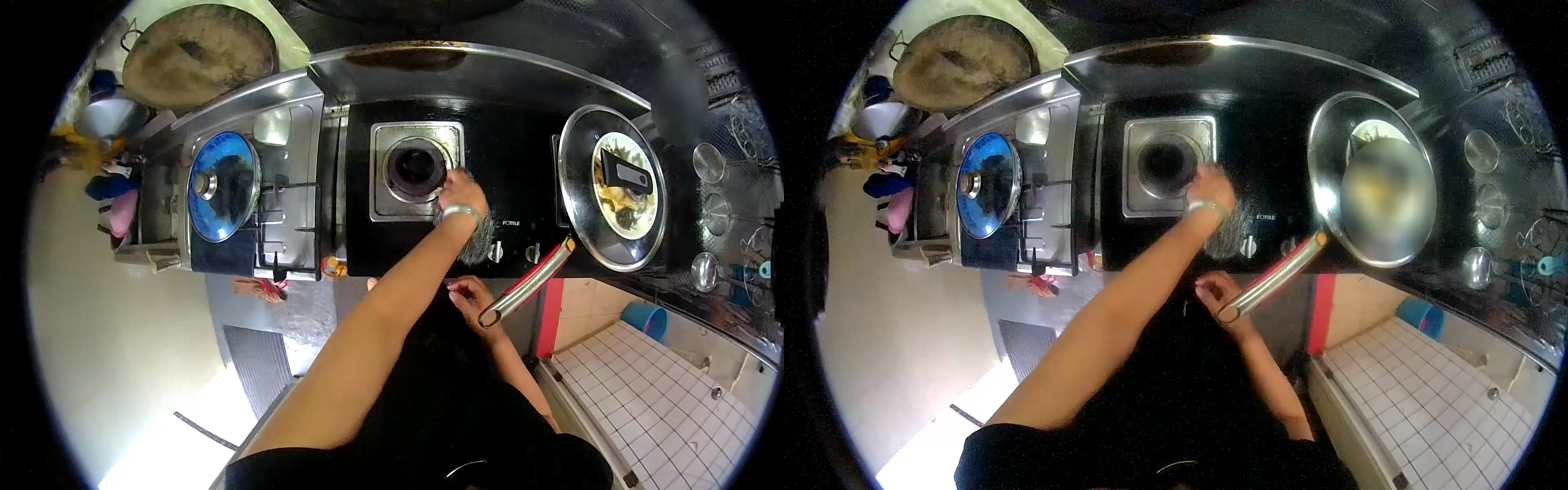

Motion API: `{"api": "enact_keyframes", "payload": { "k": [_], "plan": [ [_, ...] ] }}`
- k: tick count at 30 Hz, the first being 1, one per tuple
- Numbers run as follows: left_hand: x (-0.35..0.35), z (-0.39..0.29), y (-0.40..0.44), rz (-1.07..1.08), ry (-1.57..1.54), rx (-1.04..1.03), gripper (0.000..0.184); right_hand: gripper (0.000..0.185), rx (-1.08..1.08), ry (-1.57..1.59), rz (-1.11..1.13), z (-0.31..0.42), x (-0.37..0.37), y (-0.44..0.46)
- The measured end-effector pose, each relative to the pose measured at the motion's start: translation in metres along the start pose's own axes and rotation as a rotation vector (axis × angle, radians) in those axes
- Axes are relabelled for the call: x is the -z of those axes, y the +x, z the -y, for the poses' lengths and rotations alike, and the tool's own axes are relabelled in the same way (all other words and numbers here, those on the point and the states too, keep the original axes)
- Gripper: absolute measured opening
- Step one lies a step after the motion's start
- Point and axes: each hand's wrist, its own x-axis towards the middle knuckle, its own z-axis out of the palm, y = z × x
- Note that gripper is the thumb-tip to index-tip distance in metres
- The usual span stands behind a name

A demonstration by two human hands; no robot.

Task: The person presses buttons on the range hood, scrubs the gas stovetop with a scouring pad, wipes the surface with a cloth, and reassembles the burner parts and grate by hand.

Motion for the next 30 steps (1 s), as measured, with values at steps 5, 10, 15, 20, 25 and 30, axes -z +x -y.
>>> {"api": "enact_keyframes", "payload": {
  "k": [5, 10, 15, 20, 25, 30],
  "plan": [
    [0.023, 0.002, -0.031, -0.015, -0.055, -0.03, 0.053, 0.013, -0.028, -0.012, 0.09, 0.015, 0.009, 0.002],
    [0.025, 0.016, -0.032, -0.073, -0.106, -0.145, 0.048, 0.01, 0.04, 0.05, -0.157, 0.012, 0.012, 0.015],
    [0.014, 0.055, -0.081, -0.305, -0.661, -0.514, 0.038, 0.012, 0.26, -0.161, -0.528, 0.033, 0.022, 0.054],
    [0.009, 0.077, -0.081, 0.071, -1.544, -0.396, 0.042, 0.032, 0.243, 0.065, -0.377, 0.053, 0.01, 0.098],
    [0.005, 0.064, -0.082, 0.259, -2.152, -0.265, 0.039, 0.029, 0.283, -0.269, -0.437, 0.062, 0.011, 0.12],
    [0.007, 0.07, -0.094, -0.116, -1.249, -0.155, 0.052, 0.012, 0.246, -0.547, -0.552, 0.044, 0.016, 0.152]
  ]
}}
